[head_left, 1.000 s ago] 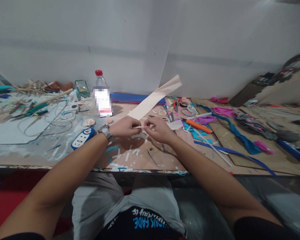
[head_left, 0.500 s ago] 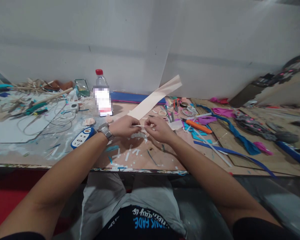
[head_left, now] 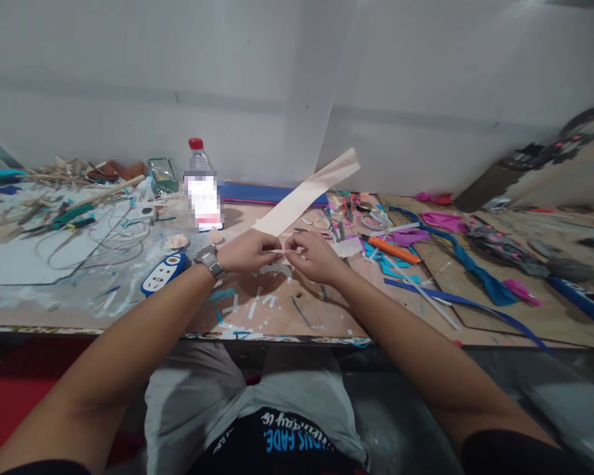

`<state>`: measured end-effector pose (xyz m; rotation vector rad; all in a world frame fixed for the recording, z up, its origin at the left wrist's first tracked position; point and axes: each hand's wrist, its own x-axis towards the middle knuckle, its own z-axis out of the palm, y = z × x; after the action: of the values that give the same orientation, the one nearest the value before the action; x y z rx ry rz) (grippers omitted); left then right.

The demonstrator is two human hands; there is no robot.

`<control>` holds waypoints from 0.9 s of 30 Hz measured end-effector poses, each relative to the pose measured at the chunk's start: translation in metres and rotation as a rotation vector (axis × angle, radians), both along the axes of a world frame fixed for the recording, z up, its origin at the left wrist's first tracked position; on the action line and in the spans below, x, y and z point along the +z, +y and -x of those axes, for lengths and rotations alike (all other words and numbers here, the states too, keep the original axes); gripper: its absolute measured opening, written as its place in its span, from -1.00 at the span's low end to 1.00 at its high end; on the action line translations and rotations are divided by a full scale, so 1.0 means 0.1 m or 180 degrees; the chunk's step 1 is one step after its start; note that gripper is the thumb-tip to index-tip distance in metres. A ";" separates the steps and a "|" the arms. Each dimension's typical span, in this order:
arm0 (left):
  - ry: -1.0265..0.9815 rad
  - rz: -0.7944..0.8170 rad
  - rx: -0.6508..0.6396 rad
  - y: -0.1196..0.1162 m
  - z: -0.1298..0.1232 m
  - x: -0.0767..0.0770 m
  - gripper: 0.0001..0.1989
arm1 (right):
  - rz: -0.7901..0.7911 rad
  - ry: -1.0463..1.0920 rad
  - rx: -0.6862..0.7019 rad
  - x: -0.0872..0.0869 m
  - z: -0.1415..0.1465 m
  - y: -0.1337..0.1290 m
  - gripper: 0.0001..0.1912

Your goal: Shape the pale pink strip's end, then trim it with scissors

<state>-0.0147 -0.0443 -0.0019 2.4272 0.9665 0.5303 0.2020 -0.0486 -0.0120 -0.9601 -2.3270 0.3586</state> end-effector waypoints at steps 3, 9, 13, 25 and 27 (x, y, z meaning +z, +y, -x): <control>0.0015 0.0026 -0.0031 -0.02 -0.01 0.03 -0.71 | 0.0020 -0.0059 0.0002 0.00 0.00 0.00 -0.92; -0.0220 0.0099 -0.0070 -0.03 0.00 0.07 -0.68 | -0.0077 -0.0138 -0.0042 -0.03 -0.01 0.02 -0.91; -0.0082 0.0079 0.0059 -0.03 0.00 0.08 -0.72 | -0.0097 -0.0174 -0.0043 -0.04 -0.02 0.02 -0.92; 0.0054 0.0046 0.0018 0.01 0.04 0.07 -0.65 | -0.0157 -0.0100 0.0068 -0.01 -0.05 0.04 -0.85; 0.0069 0.0017 -0.0002 0.02 0.04 0.08 -0.61 | -0.0153 -0.0061 0.0118 -0.02 -0.05 0.05 -0.85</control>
<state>-0.0190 -0.0428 0.0058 2.4333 0.9749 0.5017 0.2073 -0.0440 -0.0136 -0.9021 -2.3625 0.3082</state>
